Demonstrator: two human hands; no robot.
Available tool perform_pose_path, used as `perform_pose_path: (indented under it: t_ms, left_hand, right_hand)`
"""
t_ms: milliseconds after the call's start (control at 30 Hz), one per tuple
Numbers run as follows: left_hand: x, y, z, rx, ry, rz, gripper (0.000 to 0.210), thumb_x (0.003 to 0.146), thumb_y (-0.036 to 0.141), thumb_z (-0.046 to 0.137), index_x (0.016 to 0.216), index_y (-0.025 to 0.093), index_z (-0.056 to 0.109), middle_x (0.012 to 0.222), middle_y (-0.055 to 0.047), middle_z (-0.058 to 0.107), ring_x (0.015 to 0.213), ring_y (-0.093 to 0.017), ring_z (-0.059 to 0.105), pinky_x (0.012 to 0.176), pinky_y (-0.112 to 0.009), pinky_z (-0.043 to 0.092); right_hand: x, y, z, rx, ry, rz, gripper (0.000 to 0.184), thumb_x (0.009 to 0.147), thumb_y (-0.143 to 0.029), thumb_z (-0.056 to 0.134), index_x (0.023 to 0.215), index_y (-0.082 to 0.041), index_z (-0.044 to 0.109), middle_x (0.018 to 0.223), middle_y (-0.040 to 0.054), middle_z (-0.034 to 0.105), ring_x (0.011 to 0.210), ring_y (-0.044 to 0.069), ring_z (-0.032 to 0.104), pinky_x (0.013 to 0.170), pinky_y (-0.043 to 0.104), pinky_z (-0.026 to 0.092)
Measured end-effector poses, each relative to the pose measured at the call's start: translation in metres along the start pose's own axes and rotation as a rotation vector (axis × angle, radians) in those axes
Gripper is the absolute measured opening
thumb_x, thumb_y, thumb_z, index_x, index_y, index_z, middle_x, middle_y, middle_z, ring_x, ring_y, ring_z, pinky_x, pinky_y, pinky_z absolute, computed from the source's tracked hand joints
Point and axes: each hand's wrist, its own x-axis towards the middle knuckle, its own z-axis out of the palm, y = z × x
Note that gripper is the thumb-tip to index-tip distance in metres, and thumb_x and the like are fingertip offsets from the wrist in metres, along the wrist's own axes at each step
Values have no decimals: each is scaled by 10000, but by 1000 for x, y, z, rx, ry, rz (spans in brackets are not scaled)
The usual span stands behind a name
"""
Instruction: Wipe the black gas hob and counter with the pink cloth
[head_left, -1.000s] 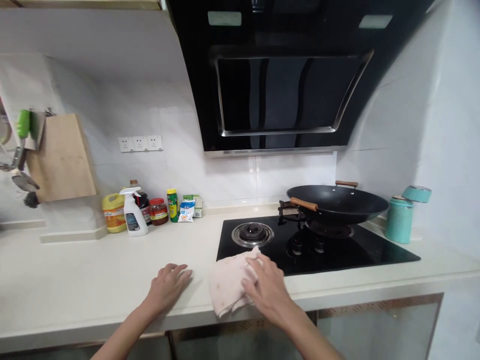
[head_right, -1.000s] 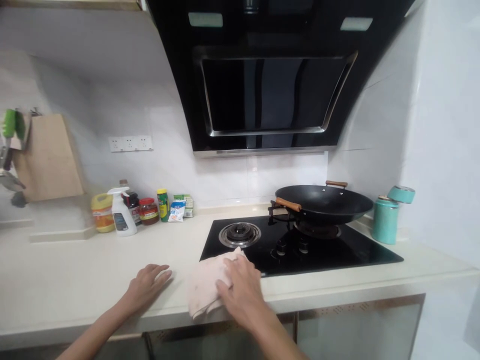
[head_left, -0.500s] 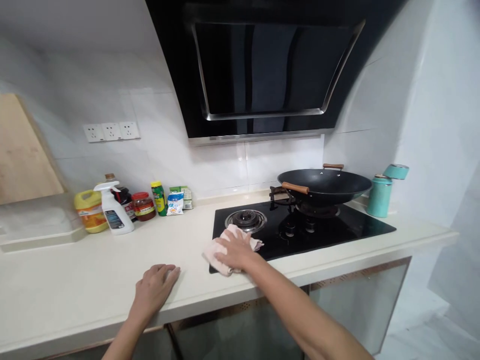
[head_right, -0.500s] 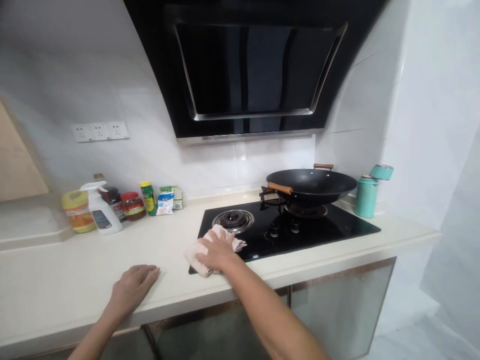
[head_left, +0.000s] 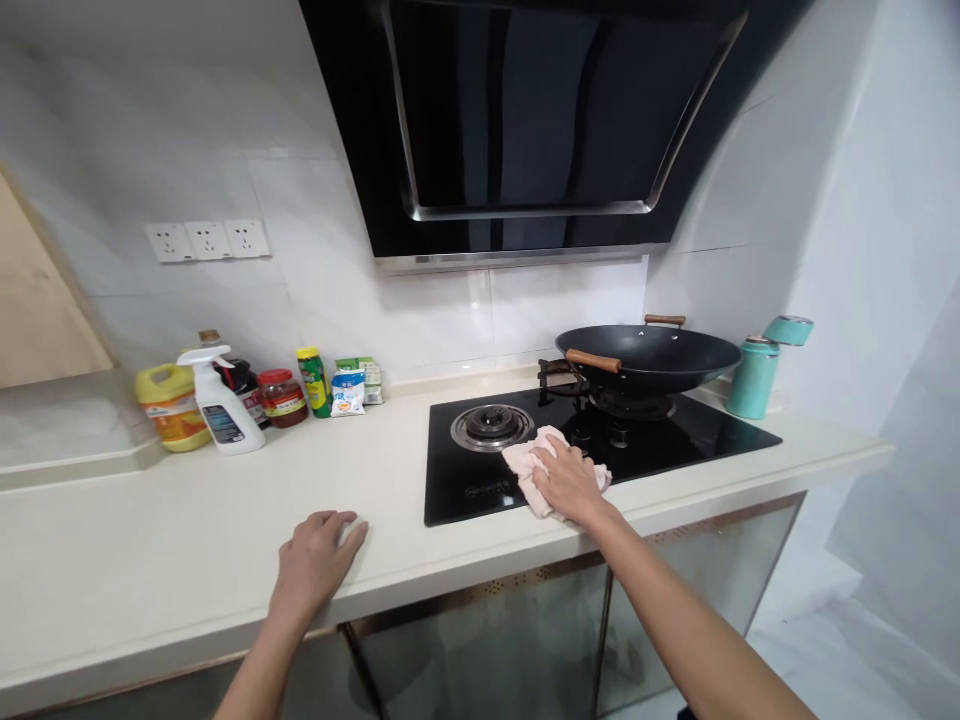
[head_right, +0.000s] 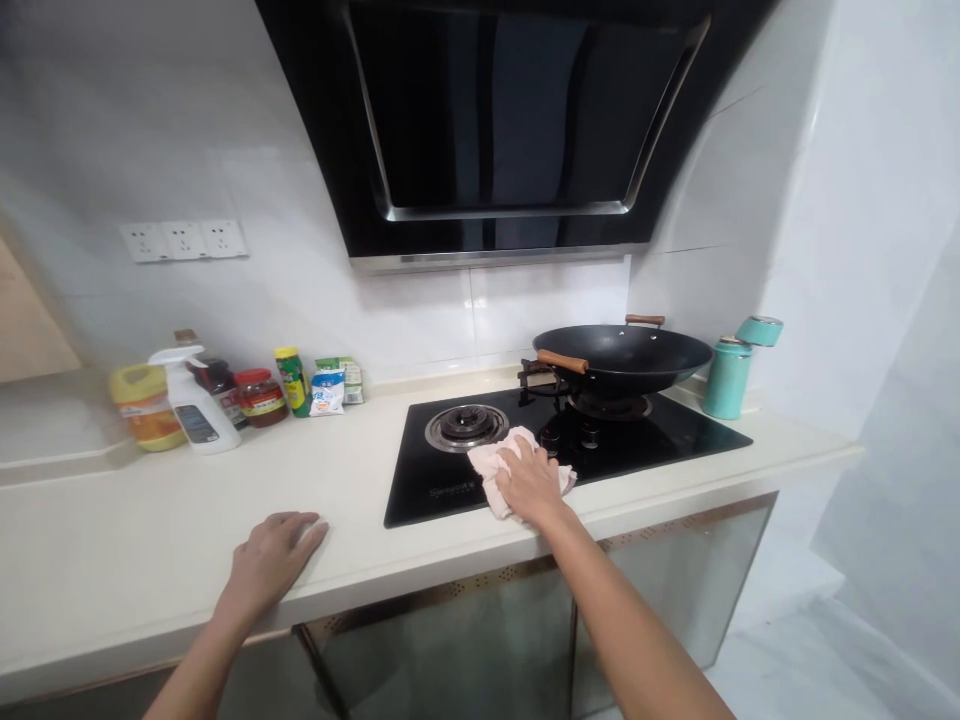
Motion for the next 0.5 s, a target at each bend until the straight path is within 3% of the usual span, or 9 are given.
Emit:
perform_pose_path:
  t_ms: [100,233,367,500]
  left_hand:
    - [-1,3,-1,3,-1,14,549,918,561,358,1186,235,709,1310,-137,637,1243,-359,556,1013,-537,444]
    - [2,3,-2,-4,-20,12,584,903,582,344,1176,221,712,1311,-149,635,1243,-379,551,1016,-563,440]
    - [8,-2,2,-24,-14,10,591,884,595,353,1171,229,718,1322,-149,639,1246,-395,553,1000,-591,449]
    - [13,-12,9,-38,4,7,590,881,606,357,1152,237,728,1322,-153,649,1238,-396,571,1011,-601,445]
  right_hand:
    - [-24,-6,0,-22,38,48,458,959,-415,406,1383,-356,569,1640,40,292,1285,379,411,994,545,351]
    - [-53,-43,3,62,58,26,448,933,-444,477,1348,-324,594,1629,66,303,1311,419,369,996,576,343]
    - [-75,-96,15,175,99,-160,363,915,-460,534,1229,-309,638,1592,58,351,1284,402,388,996,586,357]
    - [-86,-139,29,273,112,-437,335,914,-515,545,1173,-324,639,1514,14,431,1272,374,408,990,581,394]
